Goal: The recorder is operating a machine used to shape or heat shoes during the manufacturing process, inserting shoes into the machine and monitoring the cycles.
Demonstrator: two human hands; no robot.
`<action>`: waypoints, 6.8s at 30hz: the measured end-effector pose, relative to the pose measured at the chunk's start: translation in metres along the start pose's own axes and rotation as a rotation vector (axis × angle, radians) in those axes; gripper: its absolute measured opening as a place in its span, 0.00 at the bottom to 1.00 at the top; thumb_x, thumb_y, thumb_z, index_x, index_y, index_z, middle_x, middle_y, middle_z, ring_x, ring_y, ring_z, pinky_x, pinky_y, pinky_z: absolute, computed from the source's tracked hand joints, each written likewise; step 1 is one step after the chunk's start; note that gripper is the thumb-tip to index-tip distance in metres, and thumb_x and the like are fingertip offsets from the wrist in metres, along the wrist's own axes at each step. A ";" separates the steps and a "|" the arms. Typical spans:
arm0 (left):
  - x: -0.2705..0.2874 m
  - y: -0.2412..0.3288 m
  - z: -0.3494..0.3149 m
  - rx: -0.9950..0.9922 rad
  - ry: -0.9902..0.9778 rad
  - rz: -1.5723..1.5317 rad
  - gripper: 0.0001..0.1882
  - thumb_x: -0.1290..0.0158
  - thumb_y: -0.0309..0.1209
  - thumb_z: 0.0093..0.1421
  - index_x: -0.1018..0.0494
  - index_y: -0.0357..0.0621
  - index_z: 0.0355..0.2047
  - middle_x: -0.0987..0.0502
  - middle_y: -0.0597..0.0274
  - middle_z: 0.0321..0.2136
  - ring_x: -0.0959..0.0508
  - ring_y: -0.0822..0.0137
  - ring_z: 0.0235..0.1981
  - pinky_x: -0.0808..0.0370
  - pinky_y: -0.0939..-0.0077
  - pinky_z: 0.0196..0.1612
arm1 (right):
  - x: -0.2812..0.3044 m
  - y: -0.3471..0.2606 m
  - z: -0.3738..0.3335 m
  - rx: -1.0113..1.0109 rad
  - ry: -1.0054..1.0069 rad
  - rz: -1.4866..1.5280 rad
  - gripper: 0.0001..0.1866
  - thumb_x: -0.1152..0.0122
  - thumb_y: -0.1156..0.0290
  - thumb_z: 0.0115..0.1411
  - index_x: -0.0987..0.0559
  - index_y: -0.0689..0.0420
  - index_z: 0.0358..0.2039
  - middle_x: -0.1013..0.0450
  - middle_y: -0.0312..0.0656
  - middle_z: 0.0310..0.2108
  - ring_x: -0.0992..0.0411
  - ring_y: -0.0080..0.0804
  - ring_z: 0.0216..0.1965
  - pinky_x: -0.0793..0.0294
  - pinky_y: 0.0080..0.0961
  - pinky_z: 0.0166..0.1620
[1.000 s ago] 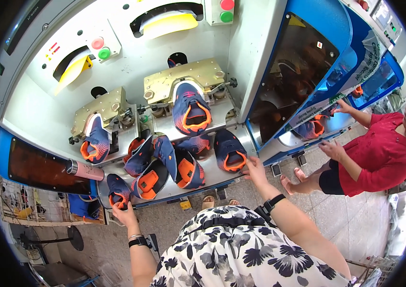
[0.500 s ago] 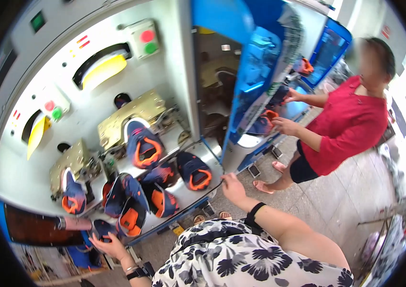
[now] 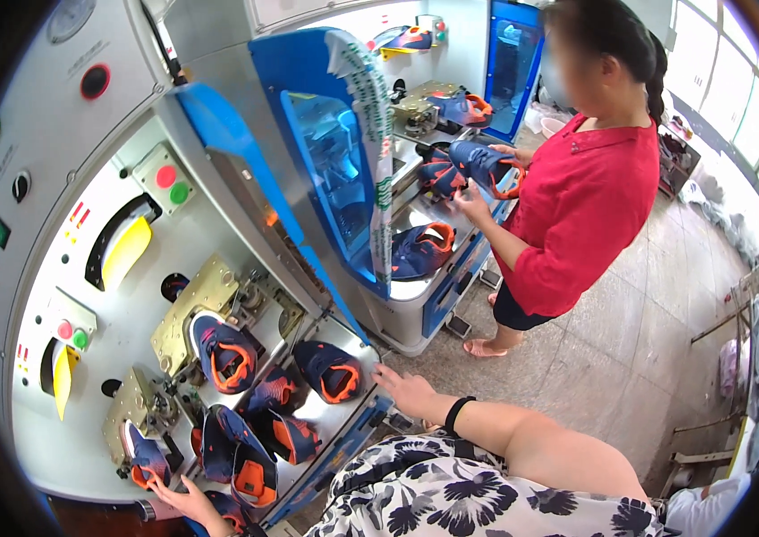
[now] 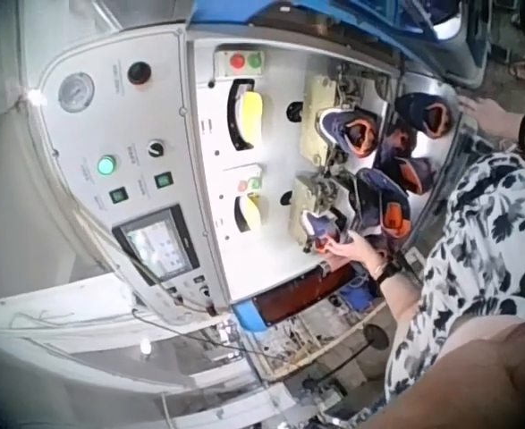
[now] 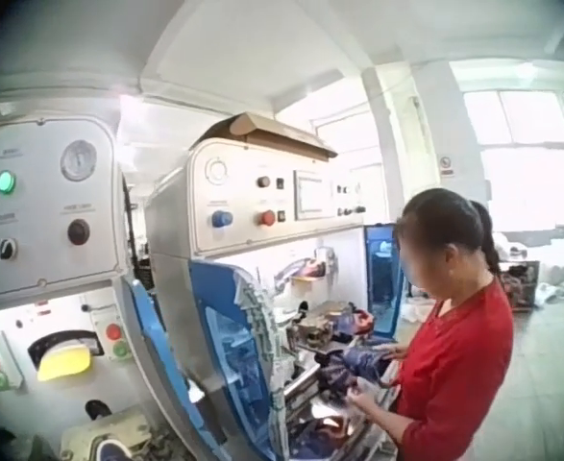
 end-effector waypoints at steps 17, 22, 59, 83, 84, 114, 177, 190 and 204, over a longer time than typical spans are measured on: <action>-0.007 -0.035 0.047 -0.016 -0.196 0.190 0.21 0.38 0.32 0.53 0.33 0.39 0.42 0.28 0.46 0.40 0.26 0.46 0.42 0.29 0.56 0.46 | 0.002 0.004 -0.004 0.040 0.007 0.038 0.43 0.40 0.77 0.52 0.44 0.52 0.69 0.56 0.44 0.72 0.23 0.49 0.42 0.21 0.40 0.43; -0.010 -0.024 0.042 -0.016 -0.270 0.151 0.24 0.39 0.30 0.52 0.34 0.37 0.48 0.29 0.45 0.44 0.28 0.42 0.48 0.30 0.55 0.49 | -0.002 0.005 -0.001 0.043 -0.008 0.035 0.43 0.40 0.77 0.53 0.45 0.51 0.69 0.57 0.43 0.72 0.24 0.49 0.42 0.22 0.39 0.46; 0.001 0.062 0.023 -0.034 -0.497 0.086 0.27 0.38 0.28 0.51 0.29 0.28 0.50 0.24 0.39 0.47 0.23 0.50 0.48 0.27 0.63 0.52 | -0.004 0.036 -0.003 0.168 0.093 0.202 0.43 0.43 0.79 0.50 0.41 0.48 0.69 0.51 0.39 0.72 0.24 0.43 0.30 0.21 0.37 0.38; -0.025 0.011 0.012 0.089 -0.347 0.179 0.38 0.43 0.24 0.44 0.40 0.32 0.59 0.34 0.41 0.54 0.33 0.42 0.57 0.36 0.58 0.62 | -0.003 0.040 0.005 0.245 0.023 0.086 0.46 0.44 0.77 0.52 0.47 0.45 0.71 0.55 0.42 0.73 0.23 0.43 0.31 0.21 0.38 0.35; -0.026 0.009 0.011 0.139 -0.362 0.210 0.38 0.43 0.24 0.44 0.40 0.32 0.59 0.34 0.41 0.54 0.33 0.42 0.57 0.36 0.58 0.62 | 0.000 0.039 0.005 0.259 0.056 0.094 0.46 0.44 0.77 0.52 0.47 0.45 0.71 0.55 0.42 0.73 0.23 0.43 0.31 0.21 0.38 0.35; -0.037 0.006 0.010 0.162 -0.379 0.226 0.41 0.43 0.23 0.46 0.43 0.32 0.63 0.37 0.40 0.59 0.36 0.44 0.62 0.39 0.60 0.65 | 0.001 0.043 0.010 0.310 0.077 0.058 0.48 0.41 0.76 0.51 0.50 0.45 0.72 0.56 0.41 0.73 0.25 0.39 0.27 0.20 0.35 0.30; 0.310 -0.052 -0.898 2.009 -0.486 -0.146 0.22 0.47 0.42 0.57 0.20 0.36 0.43 0.20 0.44 0.43 0.20 0.48 0.45 0.24 0.55 0.47 | -0.210 -0.451 -0.279 1.544 -0.438 -0.129 0.15 0.45 0.55 0.66 0.18 0.47 0.46 0.33 0.53 0.60 0.39 0.52 0.64 0.53 0.52 0.69; 0.267 -0.071 -0.890 1.875 -0.358 -0.283 0.19 0.47 0.38 0.55 0.20 0.36 0.40 0.20 0.43 0.42 0.20 0.47 0.45 0.24 0.54 0.46 | -0.216 -0.445 -0.251 1.420 -0.409 -0.252 0.16 0.46 0.54 0.66 0.20 0.46 0.48 0.35 0.52 0.61 0.42 0.52 0.65 0.53 0.55 0.68; 0.272 -0.061 -0.888 1.889 -0.403 -0.332 0.18 0.48 0.37 0.58 0.20 0.34 0.40 0.20 0.43 0.41 0.20 0.48 0.43 0.25 0.54 0.46 | -0.213 -0.437 -0.213 1.278 -0.377 -0.336 0.18 0.48 0.53 0.65 0.21 0.45 0.51 0.38 0.51 0.63 0.44 0.52 0.66 0.53 0.58 0.67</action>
Point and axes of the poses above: each hand's wrist, its own z-axis towards the middle knuckle, its own x-axis out of the back of the hand, y = z × x, the point moved 7 cm from there along z, towards the middle knuckle
